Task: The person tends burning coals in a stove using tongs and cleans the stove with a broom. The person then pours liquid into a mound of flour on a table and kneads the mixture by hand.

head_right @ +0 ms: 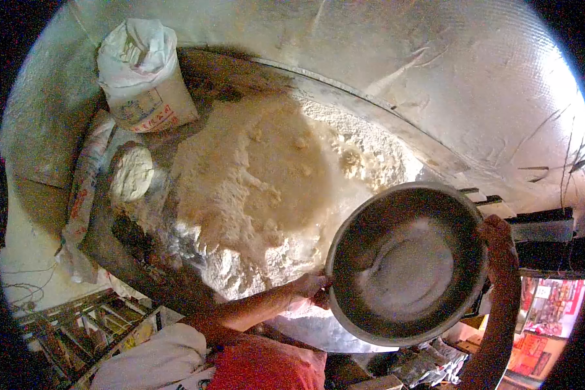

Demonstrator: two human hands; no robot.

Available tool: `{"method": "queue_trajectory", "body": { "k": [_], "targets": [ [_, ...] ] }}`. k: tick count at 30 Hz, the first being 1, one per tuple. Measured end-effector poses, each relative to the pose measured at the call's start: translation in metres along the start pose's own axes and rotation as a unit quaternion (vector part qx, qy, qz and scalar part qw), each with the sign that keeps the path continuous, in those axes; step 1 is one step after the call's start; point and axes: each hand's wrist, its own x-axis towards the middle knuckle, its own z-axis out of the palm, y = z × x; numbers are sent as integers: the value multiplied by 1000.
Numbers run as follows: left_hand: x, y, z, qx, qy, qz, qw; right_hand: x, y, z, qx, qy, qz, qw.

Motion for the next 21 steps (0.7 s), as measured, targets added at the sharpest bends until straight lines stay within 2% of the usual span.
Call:
{"method": "queue_trajectory", "body": {
  "k": [1,2,4,6,7,8,10,12,14,15,17,21],
  "targets": [
    [-1,3,5,-29,29,16,999,1,-3,1,-4,62,-21,998],
    [-1,6,9,-59,59,31,996,1,-14,0,-5,62,-21,998],
    [9,5,10,-92,34,47,994,-3,-40,-4,28,-28,-13,999],
    [0,19,27,-154,63,60,984,9,-40,-14,-65,-20,-46,997],
    [-2,20,29,-153,21,79,985,1,-50,-15,-20,-22,-28,999],
    [0,19,30,-153,20,79,985,-12,-73,-5,26,-25,-10,999],
    [9,13,37,-187,-51,105,975,-31,-101,6,2,-12,-15,1000],
    [10,20,50,-191,-50,90,976,-35,-104,9,-21,1,-20,1000],
    [9,28,62,-207,-85,96,970,-38,-97,12,-26,91,-155,983],
    [12,30,67,-213,-83,89,970,-48,-108,15,-26,92,-155,983],
    [10,37,74,-199,-102,93,970,-79,-136,24,-152,106,-189,964],
    [8,42,81,-169,-122,105,972,-116,-142,28,-161,116,-206,958]
  ]
}}
